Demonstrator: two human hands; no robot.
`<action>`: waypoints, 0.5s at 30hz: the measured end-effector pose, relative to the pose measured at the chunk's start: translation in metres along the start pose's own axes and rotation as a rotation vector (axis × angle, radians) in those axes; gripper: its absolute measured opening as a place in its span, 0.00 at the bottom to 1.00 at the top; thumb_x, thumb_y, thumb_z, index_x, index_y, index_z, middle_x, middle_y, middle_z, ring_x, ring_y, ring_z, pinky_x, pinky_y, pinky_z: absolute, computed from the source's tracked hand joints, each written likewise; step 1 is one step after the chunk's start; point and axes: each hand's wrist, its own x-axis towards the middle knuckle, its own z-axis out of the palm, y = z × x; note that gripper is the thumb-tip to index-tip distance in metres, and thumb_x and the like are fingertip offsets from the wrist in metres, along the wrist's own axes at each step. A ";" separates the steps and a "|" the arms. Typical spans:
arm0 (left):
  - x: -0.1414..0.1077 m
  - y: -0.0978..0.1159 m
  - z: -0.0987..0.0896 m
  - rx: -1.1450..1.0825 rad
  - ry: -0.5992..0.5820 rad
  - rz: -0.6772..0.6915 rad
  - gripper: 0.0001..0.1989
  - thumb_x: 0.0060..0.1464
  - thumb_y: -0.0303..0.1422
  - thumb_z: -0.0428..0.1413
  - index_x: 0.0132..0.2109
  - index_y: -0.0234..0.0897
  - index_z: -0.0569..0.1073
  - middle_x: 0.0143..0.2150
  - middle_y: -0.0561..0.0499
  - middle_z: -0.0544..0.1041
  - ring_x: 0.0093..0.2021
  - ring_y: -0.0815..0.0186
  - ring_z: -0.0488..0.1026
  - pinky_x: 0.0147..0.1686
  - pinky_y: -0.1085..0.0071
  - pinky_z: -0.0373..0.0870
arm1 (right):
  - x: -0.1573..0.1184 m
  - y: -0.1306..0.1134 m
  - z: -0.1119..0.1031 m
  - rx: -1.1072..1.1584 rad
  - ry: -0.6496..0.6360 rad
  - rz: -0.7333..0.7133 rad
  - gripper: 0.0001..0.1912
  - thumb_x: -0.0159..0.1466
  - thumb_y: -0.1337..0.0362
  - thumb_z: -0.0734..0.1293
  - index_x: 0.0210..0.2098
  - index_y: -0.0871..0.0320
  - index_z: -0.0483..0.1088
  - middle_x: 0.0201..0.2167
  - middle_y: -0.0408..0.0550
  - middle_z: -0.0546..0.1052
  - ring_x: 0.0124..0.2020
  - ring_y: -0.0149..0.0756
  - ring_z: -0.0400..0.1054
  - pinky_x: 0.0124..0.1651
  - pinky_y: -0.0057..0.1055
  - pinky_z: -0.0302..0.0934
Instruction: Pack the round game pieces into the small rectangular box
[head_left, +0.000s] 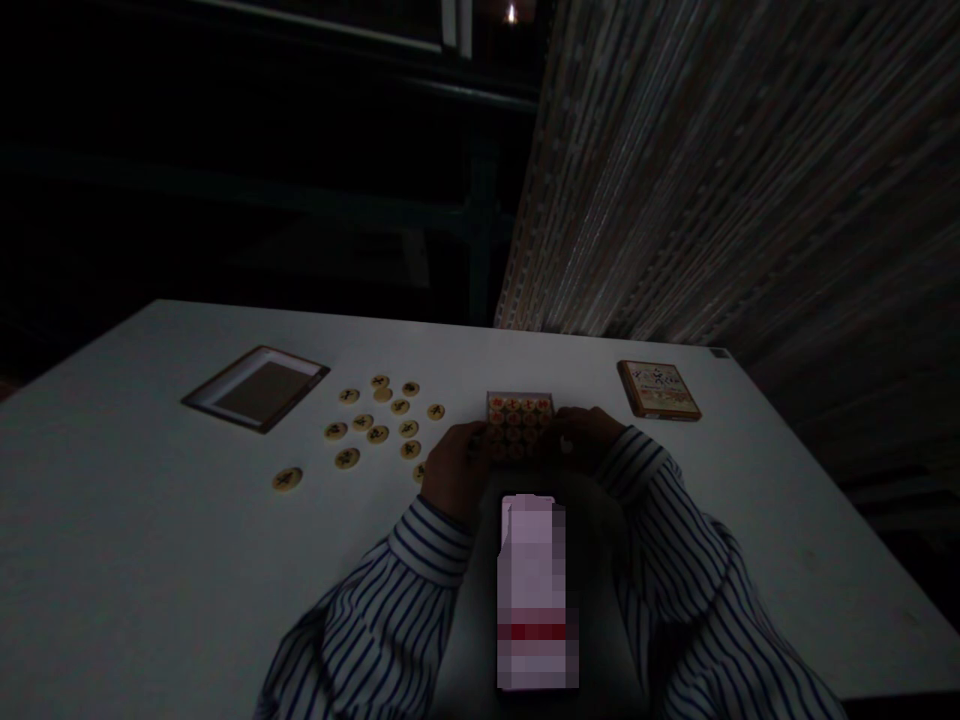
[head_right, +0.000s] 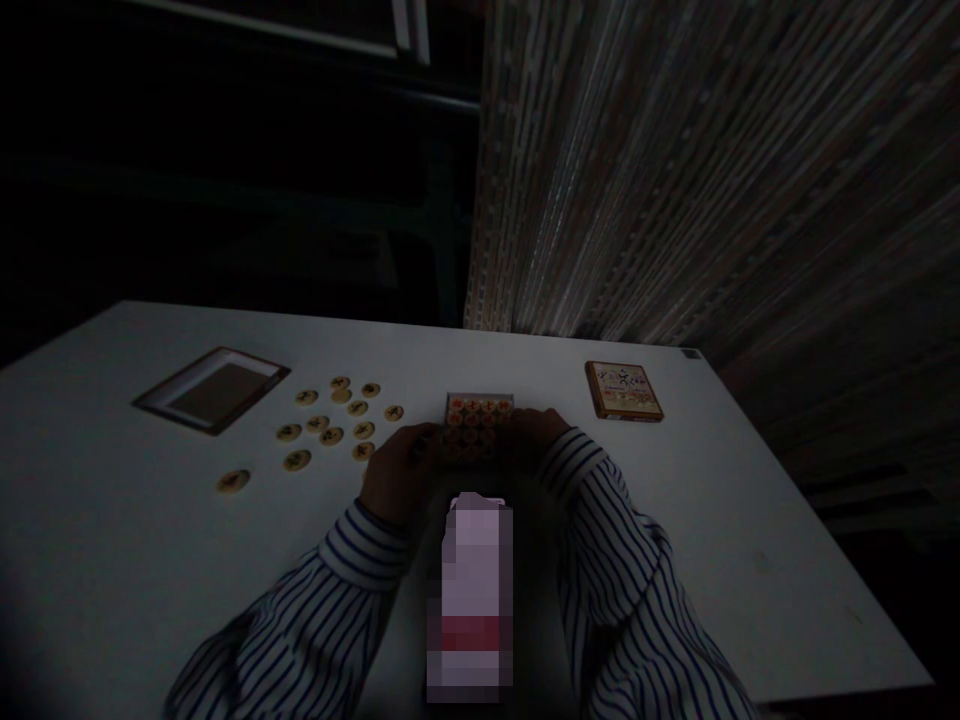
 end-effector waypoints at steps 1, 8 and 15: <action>0.000 0.000 0.000 -0.001 -0.001 -0.001 0.13 0.51 0.35 0.47 0.41 0.34 0.70 0.37 0.47 0.74 0.36 0.66 0.70 0.37 0.69 0.68 | 0.000 0.000 -0.001 -0.001 -0.012 0.005 0.15 0.54 0.57 0.61 0.40 0.51 0.69 0.43 0.48 0.69 0.41 0.36 0.65 0.38 0.29 0.57; 0.000 -0.001 0.001 0.000 -0.013 0.001 0.13 0.51 0.34 0.47 0.41 0.34 0.70 0.37 0.47 0.73 0.36 0.66 0.70 0.37 0.69 0.68 | 0.002 0.000 0.002 -0.013 -0.022 0.009 0.14 0.54 0.58 0.61 0.39 0.54 0.69 0.41 0.49 0.70 0.38 0.35 0.65 0.36 0.28 0.57; 0.000 0.001 0.000 -0.003 -0.009 0.004 0.13 0.51 0.35 0.47 0.41 0.35 0.70 0.36 0.48 0.74 0.35 0.66 0.70 0.36 0.68 0.68 | 0.003 -0.001 -0.001 -0.039 -0.046 0.027 0.13 0.54 0.59 0.61 0.38 0.53 0.69 0.42 0.49 0.70 0.40 0.37 0.65 0.36 0.29 0.57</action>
